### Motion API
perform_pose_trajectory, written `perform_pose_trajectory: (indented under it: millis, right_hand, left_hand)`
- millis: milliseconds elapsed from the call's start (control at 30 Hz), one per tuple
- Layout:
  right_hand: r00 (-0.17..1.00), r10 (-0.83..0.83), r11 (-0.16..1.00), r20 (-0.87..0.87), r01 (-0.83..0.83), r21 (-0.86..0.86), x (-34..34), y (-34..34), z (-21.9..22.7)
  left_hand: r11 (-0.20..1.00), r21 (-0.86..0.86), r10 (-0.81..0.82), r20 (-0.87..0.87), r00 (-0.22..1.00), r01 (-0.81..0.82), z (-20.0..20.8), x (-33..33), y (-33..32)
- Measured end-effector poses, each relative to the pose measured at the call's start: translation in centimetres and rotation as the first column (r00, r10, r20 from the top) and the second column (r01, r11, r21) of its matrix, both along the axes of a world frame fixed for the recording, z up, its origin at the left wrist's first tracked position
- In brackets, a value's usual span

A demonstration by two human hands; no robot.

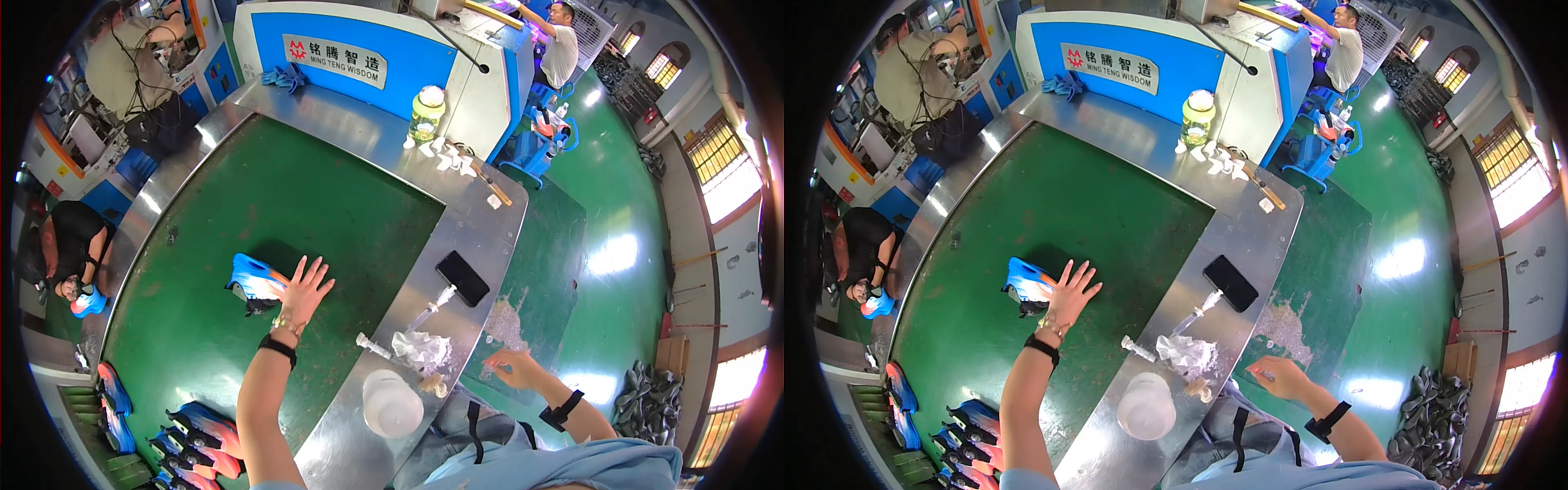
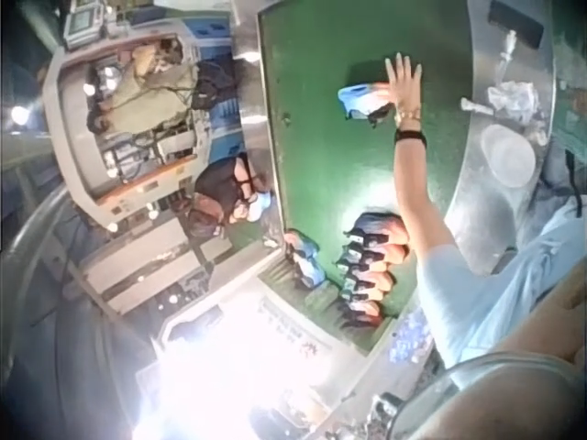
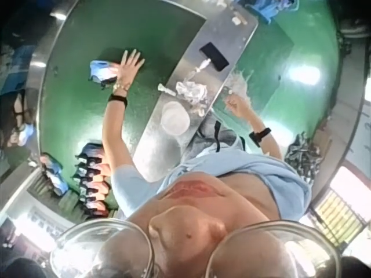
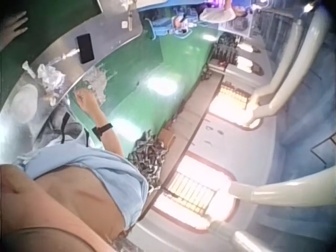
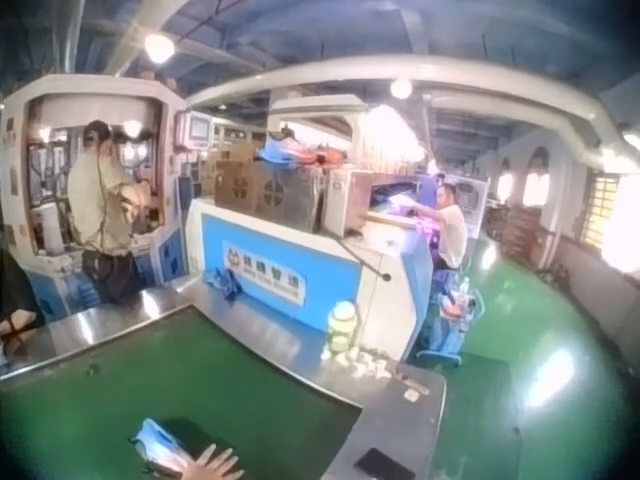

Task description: Applying glue to the edges of shoe soles using a syringe.

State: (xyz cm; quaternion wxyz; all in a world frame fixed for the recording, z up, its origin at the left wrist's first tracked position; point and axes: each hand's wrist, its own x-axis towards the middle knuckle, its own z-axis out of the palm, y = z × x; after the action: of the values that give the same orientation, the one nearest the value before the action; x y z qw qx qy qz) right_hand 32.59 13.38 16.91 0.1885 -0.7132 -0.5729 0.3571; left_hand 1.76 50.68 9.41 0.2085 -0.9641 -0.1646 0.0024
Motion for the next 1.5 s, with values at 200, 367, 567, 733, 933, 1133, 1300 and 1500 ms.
perform_pose_trajectory:
  millis: [200, 367, 567, 733, 933, 1133, 1300, 1500]
  right_hand:
    - [0.954, 0.269, 0.934, 0.136, -0.292, 0.205, -3.3, 3.3, -2.2]
    - [0.849, 0.392, 0.805, 0.354, -0.502, 0.315, -5.6, 4.1, -6.5]
    - [0.744, 0.419, 0.665, 0.52, -0.642, 0.383, -5.7, 4.3, -10.8]
    - [0.766, 0.38, 0.617, 0.518, -0.627, 0.476, -6.3, 4.0, -11.0]
    - [0.667, 0.43, 0.464, 0.609, -0.742, 0.484, -6.5, 2.0, -11.2]
    - [0.685, 0.605, 0.418, 0.405, -0.707, 0.571, -6.8, 0.8, -11.6]
    - [0.791, 0.605, 0.583, 0.09, -0.517, 0.626, -7.1, -1.7, -11.6]
    - [0.655, 0.348, 0.857, -0.671, 0.066, 0.51, -7.1, -3.2, -14.8]
  left_hand:
    - [0.777, -0.103, 0.512, -0.471, 0.719, -0.621, -6.7, 0.9, 2.3]
    - [0.925, 0.051, 0.362, -0.423, 0.831, -0.376, -6.6, -2.7, -0.5]
    - [0.946, 0.184, 0.311, -0.264, 0.913, -0.268, -2.5, -7.0, -6.3]
    - [0.911, 0.106, 0.365, 0.248, 0.897, -0.4, 4.6, -9.1, -15.7]
    - [0.591, -0.347, 0.689, 0.687, 0.232, -0.728, 8.5, -14.7, -32.9]
    - [0.604, -0.675, 0.724, 0.687, -0.063, -0.424, 7.7, -16.5, -49.0]
    - [0.604, -0.733, 0.743, 0.66, -0.113, -0.312, 4.4, -18.2, -53.4]
    - [0.744, -0.65, 0.644, 0.759, -0.092, -0.153, 3.7, -17.3, -50.8]
